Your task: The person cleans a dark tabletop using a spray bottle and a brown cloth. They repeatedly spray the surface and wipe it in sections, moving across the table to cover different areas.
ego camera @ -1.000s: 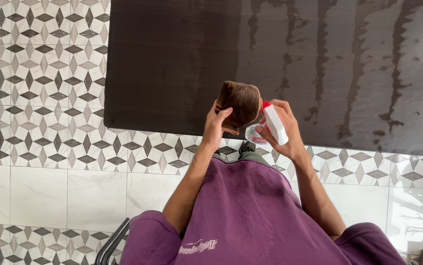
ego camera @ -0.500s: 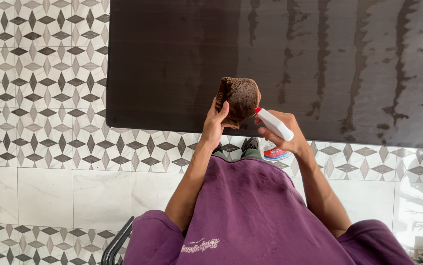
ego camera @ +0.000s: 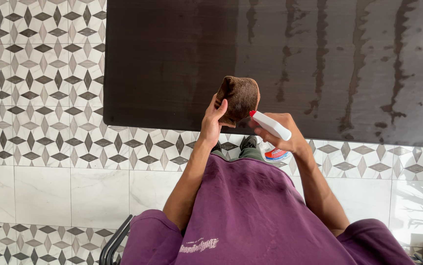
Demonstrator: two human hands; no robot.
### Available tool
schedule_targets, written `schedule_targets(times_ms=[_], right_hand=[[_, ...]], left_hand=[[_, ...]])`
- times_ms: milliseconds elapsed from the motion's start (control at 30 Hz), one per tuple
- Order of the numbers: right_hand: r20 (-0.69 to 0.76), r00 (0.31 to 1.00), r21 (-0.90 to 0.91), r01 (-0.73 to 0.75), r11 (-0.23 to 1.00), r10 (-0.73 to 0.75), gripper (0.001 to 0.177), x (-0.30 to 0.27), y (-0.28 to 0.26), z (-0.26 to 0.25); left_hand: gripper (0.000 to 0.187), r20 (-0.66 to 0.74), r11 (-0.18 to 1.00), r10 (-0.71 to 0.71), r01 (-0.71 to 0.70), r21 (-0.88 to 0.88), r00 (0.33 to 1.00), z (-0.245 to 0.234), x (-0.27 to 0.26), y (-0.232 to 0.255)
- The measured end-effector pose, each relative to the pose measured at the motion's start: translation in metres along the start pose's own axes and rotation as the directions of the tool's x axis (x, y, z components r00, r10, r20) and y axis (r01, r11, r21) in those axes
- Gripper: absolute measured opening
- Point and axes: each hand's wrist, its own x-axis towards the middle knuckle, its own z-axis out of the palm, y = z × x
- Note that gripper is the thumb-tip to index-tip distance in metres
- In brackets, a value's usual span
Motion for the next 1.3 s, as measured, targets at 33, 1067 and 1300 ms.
schedule_targets(times_ms=[33, 1067, 1300], right_hand=[[0.006, 1.000, -0.011, 0.006, 1.000, -0.006, 0.027, -0.001, -0.002, -0.001], [-0.121, 0.978, 0.104, -0.159, 0.982, 0.171, 0.018, -0.011, 0.007, -0.017], [-0.128, 0.989, 0.162, -0.049, 0.986, 0.070, 0.024, -0.006, -0.002, -0.015]], left_hand=[[0.044, -0.001, 1.000, 0.000, 0.000, -0.018, 1.000, -0.001, 0.000, 0.000], [0.055, -0.010, 0.942, 0.010, -0.013, -0.336, 1.000, -0.027, -0.011, -0.007], [0.053, 0.044, 0.964, 0.026, -0.013, -0.265, 0.999, -0.031, -0.013, -0.006]])
